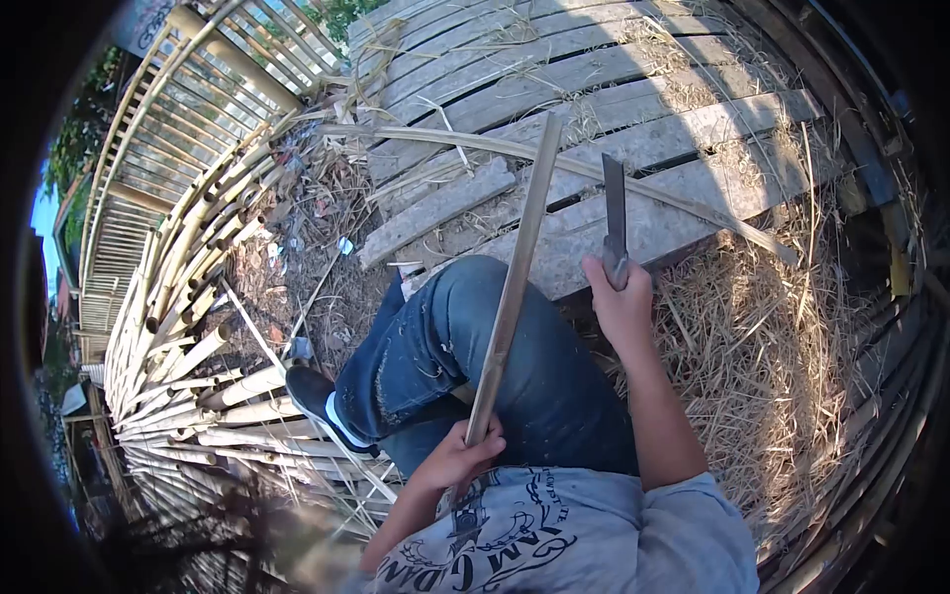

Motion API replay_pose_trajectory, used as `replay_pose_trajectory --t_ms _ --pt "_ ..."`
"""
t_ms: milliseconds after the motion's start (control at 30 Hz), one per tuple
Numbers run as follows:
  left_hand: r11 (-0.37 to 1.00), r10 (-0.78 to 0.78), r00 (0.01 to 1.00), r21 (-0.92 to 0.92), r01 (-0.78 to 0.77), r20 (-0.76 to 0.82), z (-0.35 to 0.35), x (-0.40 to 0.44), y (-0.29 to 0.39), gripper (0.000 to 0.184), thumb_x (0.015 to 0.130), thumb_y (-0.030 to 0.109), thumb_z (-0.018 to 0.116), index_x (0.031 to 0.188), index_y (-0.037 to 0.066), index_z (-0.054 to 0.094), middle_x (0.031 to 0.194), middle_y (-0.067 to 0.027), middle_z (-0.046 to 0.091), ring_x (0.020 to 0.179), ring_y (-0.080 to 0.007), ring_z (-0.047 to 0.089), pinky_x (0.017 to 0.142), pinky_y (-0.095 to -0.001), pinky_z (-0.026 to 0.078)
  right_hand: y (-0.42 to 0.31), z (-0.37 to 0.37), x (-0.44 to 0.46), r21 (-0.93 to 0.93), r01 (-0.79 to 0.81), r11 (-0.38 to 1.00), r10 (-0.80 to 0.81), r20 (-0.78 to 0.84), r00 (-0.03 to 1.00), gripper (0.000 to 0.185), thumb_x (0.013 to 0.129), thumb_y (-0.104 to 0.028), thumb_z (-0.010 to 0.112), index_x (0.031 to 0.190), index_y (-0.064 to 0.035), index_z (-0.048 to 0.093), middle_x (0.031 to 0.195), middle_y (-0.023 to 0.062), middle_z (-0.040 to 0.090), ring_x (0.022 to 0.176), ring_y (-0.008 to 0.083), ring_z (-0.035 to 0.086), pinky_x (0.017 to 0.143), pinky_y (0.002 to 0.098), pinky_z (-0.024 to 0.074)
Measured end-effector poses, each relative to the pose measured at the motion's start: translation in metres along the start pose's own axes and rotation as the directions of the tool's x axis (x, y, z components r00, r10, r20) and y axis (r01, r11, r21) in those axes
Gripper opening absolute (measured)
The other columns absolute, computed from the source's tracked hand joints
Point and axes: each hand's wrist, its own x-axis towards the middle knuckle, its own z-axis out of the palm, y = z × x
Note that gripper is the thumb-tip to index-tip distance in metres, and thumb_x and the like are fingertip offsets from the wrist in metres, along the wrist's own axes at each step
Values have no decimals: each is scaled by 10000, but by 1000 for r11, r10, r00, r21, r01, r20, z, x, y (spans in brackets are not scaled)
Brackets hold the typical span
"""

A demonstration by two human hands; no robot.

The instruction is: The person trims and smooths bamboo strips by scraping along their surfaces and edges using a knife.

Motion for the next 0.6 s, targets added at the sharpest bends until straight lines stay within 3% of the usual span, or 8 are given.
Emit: replay_pose_trajectory --t_ms 33,67,133,200,300,400,433,600 --pt "953 -91 988 -277 123 125 0 6 9 221 943 258 580 845 102 457 598 73 328 408 -61 286 376 -234 236 -6 6 -8 107 -21 994 16 46 999 333 871 -291 665 680 -48 540 555 -22 505 465 58 468 433 251 348" --pt "957 -90 988 -264 122 129 -4 12 15 221 943 258 580 845 102 457 598 73 328 408 -61 286 376 -234 236 -14 10 -16 210 -47 976 27 95 995 332 881 -297 656 678 -58 548 562 -33 507 456 44 455 419 233 335" --pt "813 -92 920 -505 290 381 -11 22 22 243 970 319 527 877 107 454 579 67 327 405 -41 302 372 -207 219 -31 9 -23 120 36 992 -52 134 990 317 842 -305 700 698 -57 565 571 -44 506 476 27 429 440 228 326" --pt "808 -103 897 -489 328 431 -13 31 23 275 975 363 501 891 104 467 572 66 312 400 -47 312 362 -207 251 -50 17 -29 17 238 971 -233 280 931 338 788 -323 749 703 -40 587 554 -44 493 497 40 401 466 238 331" --pt "825 -99 907 -476 304 408 -9 31 25 367 947 424 526 912 63 467 541 57 306 381 -52 309 347 -213 264 -51 30 -30 -116 295 948 -257 263 930 362 730 -317 786 706 -12 593 526 19 431 504 107 353 486 294 339" --pt "907 -72 962 -384 173 262 -6 18 24 294 953 326 553 1005 41 504 651 12 462 544 -103 509 515 -262 476 -45 37 -31 -119 324 938 -292 226 929 370 716 -301 789 697 -9 564 527 65 380 509 154 324 490 332 343" --pt "919 -63 960 -359 162 272 -12 11 19 269 941 255 584 1049 17 521 743 -28 548 666 -127 581 642 -287 512 -41 37 -30 -128 348 929 -316 218 923 382 717 -302 789 684 -10 545 522 65 375 508 155 325 489 333 343" --pt "979 -131 972 -128 158 195 -14 -33 4 205 951 185 570 1028 -1 536 800 -49 599 711 -122 597 686 -261 490 -40 40 -36 -194 392 899 -365 159 917 414 720 -315 787 653 -23 501 513 62 361 486 181 328 477 339 337"
